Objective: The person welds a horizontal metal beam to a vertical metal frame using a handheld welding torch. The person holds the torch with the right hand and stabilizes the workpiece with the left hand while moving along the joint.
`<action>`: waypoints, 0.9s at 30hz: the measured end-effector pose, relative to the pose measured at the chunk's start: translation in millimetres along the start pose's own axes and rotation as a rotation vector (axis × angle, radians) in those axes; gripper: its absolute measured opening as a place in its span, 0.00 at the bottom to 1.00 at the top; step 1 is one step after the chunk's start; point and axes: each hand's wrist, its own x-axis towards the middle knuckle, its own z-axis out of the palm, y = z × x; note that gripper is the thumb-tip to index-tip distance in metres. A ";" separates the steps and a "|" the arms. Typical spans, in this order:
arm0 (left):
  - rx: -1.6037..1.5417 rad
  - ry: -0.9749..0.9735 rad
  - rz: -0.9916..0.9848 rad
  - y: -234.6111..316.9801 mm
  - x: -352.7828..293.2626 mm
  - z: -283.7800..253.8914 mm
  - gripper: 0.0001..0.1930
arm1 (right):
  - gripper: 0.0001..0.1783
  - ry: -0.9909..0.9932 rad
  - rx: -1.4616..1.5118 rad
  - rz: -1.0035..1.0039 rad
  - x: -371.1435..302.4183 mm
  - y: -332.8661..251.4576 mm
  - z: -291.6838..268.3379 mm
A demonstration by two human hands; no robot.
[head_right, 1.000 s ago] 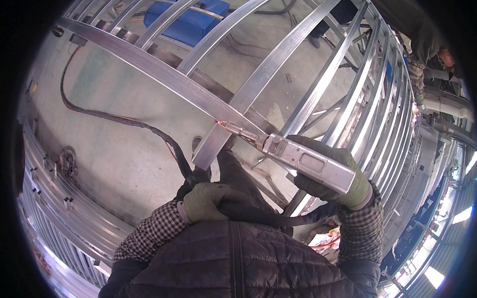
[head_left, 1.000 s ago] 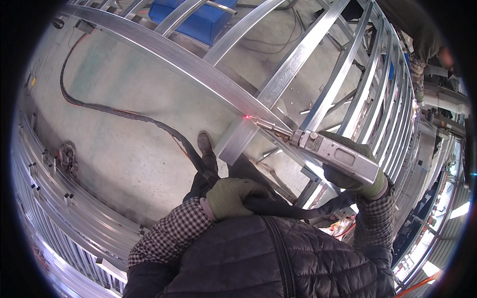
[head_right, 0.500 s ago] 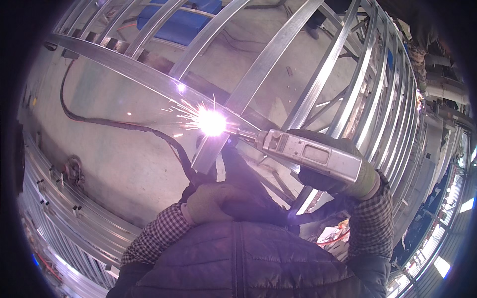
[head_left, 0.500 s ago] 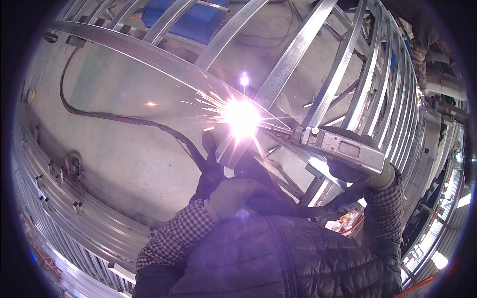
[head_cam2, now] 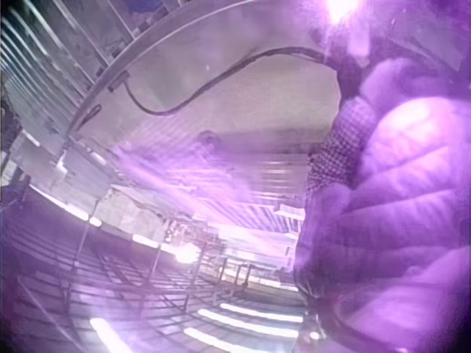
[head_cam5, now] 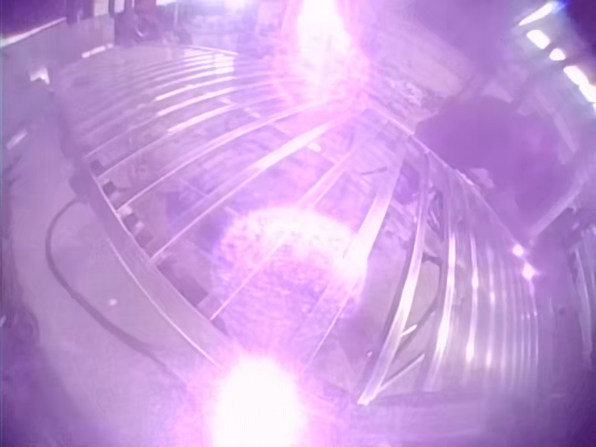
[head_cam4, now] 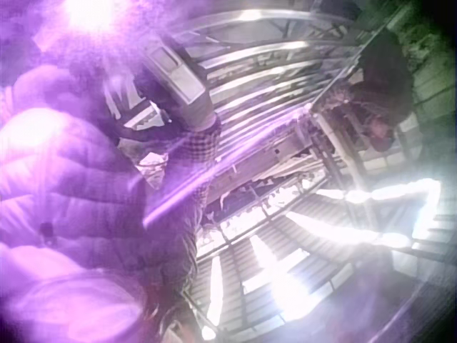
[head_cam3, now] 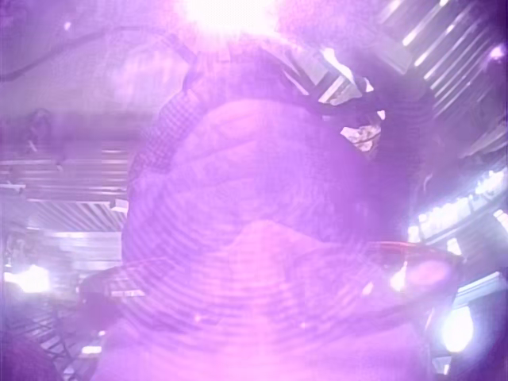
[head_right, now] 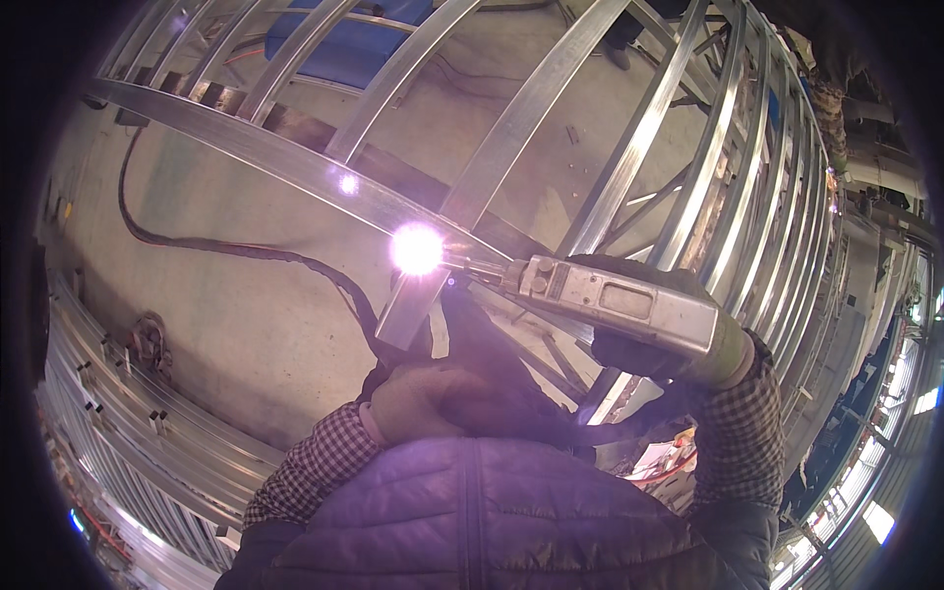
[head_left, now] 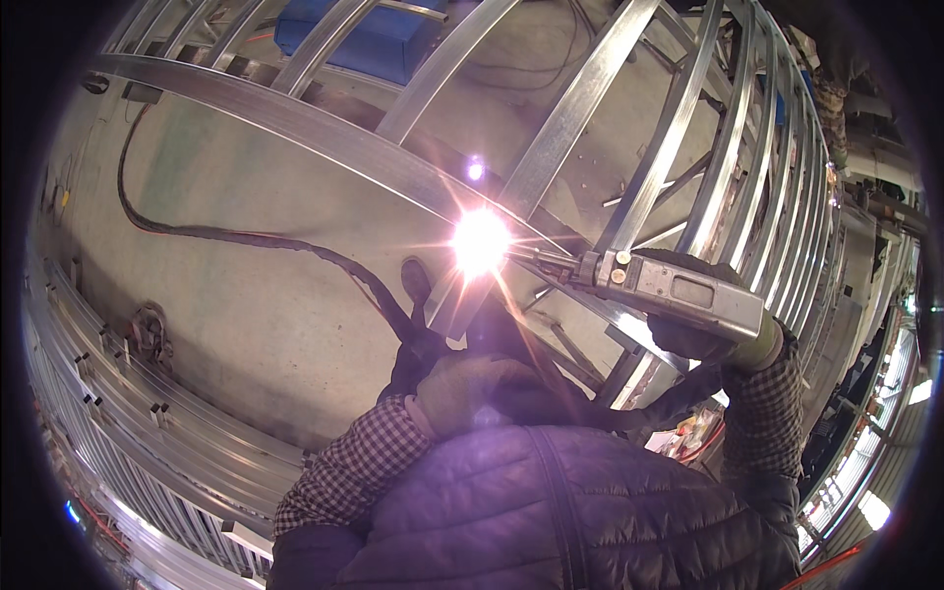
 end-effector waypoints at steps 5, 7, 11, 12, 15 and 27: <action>-0.007 -0.025 -0.030 -0.8 0.7 -0.5 0.33 | 0.36 0.003 -0.012 -0.042 2.2 2.7 4.8; -0.029 -0.017 -0.005 -6.4 0.3 0.4 0.33 | 0.36 -0.015 -0.092 -0.093 0.3 3.7 2.1; -0.020 0.006 0.056 -17.9 1.8 8.7 0.31 | 0.38 -0.030 -0.040 -0.060 -2.4 1.9 -6.0; -0.029 -0.001 0.048 -20.4 2.3 10.2 0.31 | 0.38 -0.036 -0.013 -0.044 -2.7 1.2 -7.5; 0.019 -0.027 0.083 -25.1 4.9 11.3 0.31 | 0.39 -0.019 0.054 -0.010 -3.7 0.5 -8.4; -0.014 -0.012 0.112 -31.5 3.6 14.6 0.32 | 0.43 0.007 -0.004 -0.106 -5.7 10.4 -6.2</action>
